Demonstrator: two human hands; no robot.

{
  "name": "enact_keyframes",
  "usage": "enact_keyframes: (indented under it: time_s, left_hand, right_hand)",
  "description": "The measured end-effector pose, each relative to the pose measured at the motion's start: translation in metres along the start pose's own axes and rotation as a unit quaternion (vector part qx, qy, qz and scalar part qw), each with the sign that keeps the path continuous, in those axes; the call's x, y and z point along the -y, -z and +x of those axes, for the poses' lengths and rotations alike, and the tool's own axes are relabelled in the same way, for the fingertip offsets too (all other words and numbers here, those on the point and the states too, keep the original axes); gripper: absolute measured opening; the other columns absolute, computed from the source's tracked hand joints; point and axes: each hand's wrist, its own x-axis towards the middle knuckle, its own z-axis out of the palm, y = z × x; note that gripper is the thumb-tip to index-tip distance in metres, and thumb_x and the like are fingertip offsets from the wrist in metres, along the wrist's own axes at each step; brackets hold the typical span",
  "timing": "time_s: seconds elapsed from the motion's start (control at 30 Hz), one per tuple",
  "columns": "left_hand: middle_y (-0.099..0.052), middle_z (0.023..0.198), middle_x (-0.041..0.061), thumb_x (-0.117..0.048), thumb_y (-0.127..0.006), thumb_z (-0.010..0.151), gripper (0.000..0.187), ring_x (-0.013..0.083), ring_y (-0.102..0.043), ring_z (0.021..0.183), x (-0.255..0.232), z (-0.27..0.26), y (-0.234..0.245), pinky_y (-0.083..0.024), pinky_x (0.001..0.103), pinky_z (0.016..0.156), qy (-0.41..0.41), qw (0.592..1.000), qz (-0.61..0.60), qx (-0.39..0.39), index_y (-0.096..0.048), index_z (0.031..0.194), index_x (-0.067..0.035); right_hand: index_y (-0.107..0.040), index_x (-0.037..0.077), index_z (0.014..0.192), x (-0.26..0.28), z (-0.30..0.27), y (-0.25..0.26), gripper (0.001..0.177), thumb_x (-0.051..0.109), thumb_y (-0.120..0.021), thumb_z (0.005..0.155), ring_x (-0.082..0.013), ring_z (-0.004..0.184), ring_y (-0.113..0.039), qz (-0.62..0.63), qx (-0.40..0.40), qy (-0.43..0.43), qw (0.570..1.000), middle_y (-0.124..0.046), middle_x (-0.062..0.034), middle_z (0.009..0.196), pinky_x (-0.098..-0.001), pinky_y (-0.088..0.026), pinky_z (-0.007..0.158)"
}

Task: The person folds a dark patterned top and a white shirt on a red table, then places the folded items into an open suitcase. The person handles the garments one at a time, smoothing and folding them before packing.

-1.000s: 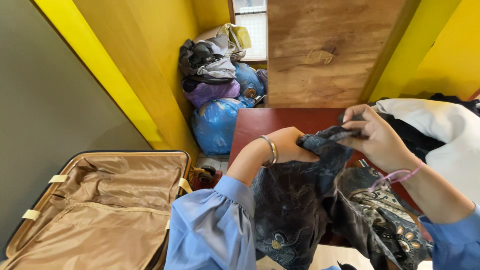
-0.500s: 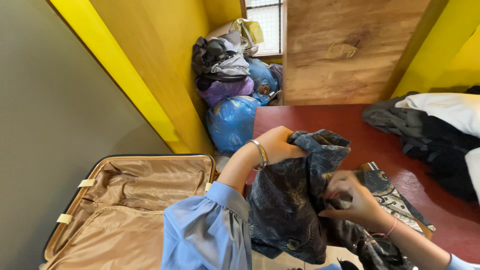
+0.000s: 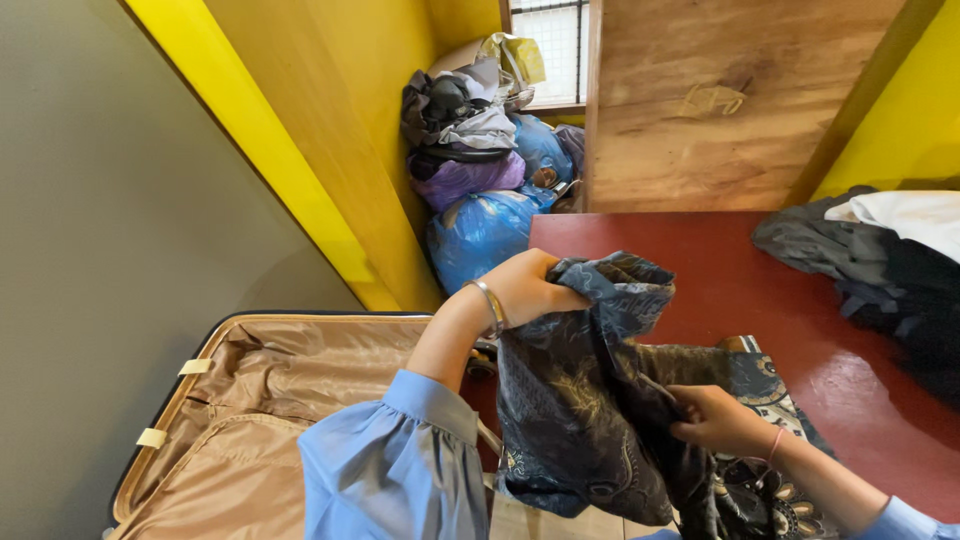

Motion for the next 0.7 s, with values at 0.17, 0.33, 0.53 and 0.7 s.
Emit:
enact_keyframes:
  time_s: [0.17, 0.33, 0.53, 0.7]
  left_hand:
    - [-0.08, 0.099, 0.003, -0.024, -0.077, 0.084, 0.032, 0.011, -0.069, 0.091, 0.005, -0.004, 0.004, -0.055, 0.03, 0.087, -0.015, 1.0, -0.011, -0.003, -0.077, 0.11, -0.007]
    - [-0.08, 0.099, 0.003, -0.025, -0.076, 0.085, 0.032, 0.0102, -0.068, 0.092, 0.004, -0.006, 0.003, -0.055, 0.03, 0.087, 0.002, 0.999, -0.05, 0.001, -0.078, 0.112, -0.007]
    - [-0.079, 0.1, 0.002, -0.026, -0.076, 0.086, 0.034, 0.0094, -0.068, 0.092, 0.004, -0.009, 0.005, -0.054, 0.029, 0.088, -0.006, 0.998, -0.058, 0.005, -0.077, 0.114, -0.007]
    - [-0.079, 0.092, 0.003, -0.027, -0.078, 0.085, 0.03, 0.01, -0.067, 0.084, 0.012, -0.016, 0.02, -0.055, 0.031, 0.084, 0.061, 0.998, -0.018, -0.021, -0.078, 0.107, -0.006]
  right_hand:
    - [-0.076, 0.018, 0.108, 0.009, -0.001, 0.044, 0.028, 0.02, -0.065, 0.082, -0.0223, 0.104, -0.07, -0.296, -0.078, -0.083, 0.948, -0.076, -0.0022, 0.108, -0.0372, -0.056, 0.093]
    - [-0.074, 0.022, 0.112, -0.027, 0.002, 0.075, 0.04, 0.026, -0.071, 0.072, -0.0251, 0.114, -0.068, -0.34, -0.145, -0.046, 0.928, -0.076, -0.0042, 0.112, -0.039, -0.055, 0.1]
    - [-0.078, 0.01, 0.109, -0.081, 0.114, 0.044, 0.059, 0.013, -0.088, 0.05, -0.0443, 0.126, -0.054, -0.286, -0.147, 0.256, 0.912, -0.061, -0.0247, 0.139, -0.0479, -0.041, 0.1]
    - [-0.073, 0.007, 0.11, -0.083, 0.155, 0.007, 0.048, 0.017, -0.081, 0.064, -0.0265, 0.107, -0.076, -0.143, 0.083, 0.045, 0.985, -0.08, -0.0135, 0.111, -0.0361, -0.057, 0.096]
